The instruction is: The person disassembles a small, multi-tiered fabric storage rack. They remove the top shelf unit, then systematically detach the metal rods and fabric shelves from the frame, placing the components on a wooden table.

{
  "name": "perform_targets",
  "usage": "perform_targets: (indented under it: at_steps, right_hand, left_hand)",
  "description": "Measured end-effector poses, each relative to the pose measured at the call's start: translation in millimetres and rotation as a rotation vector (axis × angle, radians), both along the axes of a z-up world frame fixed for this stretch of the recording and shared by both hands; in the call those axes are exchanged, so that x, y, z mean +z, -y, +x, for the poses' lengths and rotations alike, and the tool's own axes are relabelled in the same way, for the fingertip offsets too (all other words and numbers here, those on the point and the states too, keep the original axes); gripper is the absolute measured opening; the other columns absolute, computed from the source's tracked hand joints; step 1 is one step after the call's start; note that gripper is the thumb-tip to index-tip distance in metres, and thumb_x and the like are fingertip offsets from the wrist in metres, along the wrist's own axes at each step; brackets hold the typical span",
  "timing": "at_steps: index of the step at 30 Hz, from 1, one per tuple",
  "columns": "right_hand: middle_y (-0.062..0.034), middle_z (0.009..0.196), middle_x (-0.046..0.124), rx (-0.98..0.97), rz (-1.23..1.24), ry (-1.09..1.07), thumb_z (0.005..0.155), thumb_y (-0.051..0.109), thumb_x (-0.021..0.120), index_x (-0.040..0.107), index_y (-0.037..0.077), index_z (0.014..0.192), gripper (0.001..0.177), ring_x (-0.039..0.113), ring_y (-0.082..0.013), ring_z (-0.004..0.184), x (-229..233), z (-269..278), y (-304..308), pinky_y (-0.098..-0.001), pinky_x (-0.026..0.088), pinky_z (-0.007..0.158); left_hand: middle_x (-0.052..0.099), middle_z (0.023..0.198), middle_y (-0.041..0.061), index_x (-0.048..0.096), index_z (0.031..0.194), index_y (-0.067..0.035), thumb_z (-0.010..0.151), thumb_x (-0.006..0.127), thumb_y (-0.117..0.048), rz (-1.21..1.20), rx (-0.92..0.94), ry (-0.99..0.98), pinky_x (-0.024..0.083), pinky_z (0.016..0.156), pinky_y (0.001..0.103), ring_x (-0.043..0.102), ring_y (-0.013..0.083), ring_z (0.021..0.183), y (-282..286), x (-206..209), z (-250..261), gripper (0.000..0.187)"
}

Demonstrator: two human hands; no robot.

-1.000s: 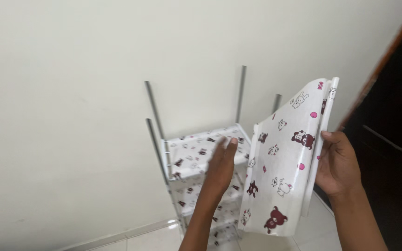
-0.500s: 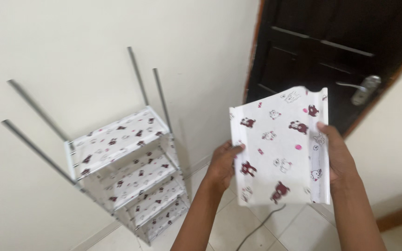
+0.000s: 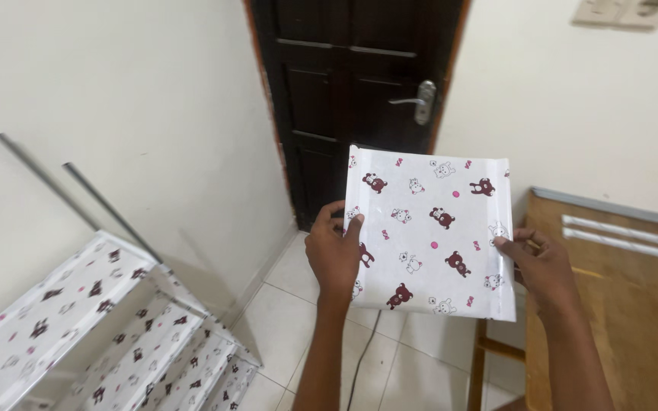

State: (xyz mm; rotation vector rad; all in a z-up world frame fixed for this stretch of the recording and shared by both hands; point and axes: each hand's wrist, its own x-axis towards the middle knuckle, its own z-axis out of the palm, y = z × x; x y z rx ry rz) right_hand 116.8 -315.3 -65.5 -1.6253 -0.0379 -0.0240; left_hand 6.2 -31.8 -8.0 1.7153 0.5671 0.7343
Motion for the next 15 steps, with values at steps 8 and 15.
perform_targets:
  at_steps: [8,15]
  right_hand:
    - [-0.0144,0.103,0.072,-0.462,0.159,0.161,0.096,0.012,0.075,0.065,-0.005,0.126,0.036,0.067,-0.0139,0.081,-35,-70,74,-0.0261,0.054,0.067]
    - [-0.0073,0.115,0.074,-0.352,0.117,-0.052,0.082,0.0,0.066,0.06,0.004,0.143,0.062,0.071,-0.0126,0.094,-42,-139,146,-0.0282,0.058,0.078]
  left_hand:
    - [0.075,0.093,0.012,0.06,0.127,-0.002,0.081,0.078,-0.007,-0.274,-0.43,0.192,0.058,0.066,0.03,0.072,0.0141,0.077,81,-73,6,0.05]
    - [0.08,0.088,0.009,0.066,0.122,-0.002,0.086,0.074,-0.008,-0.281,-0.506,-0.061,0.052,0.063,0.029,0.07,0.0146,0.073,141,-92,-11,0.038]
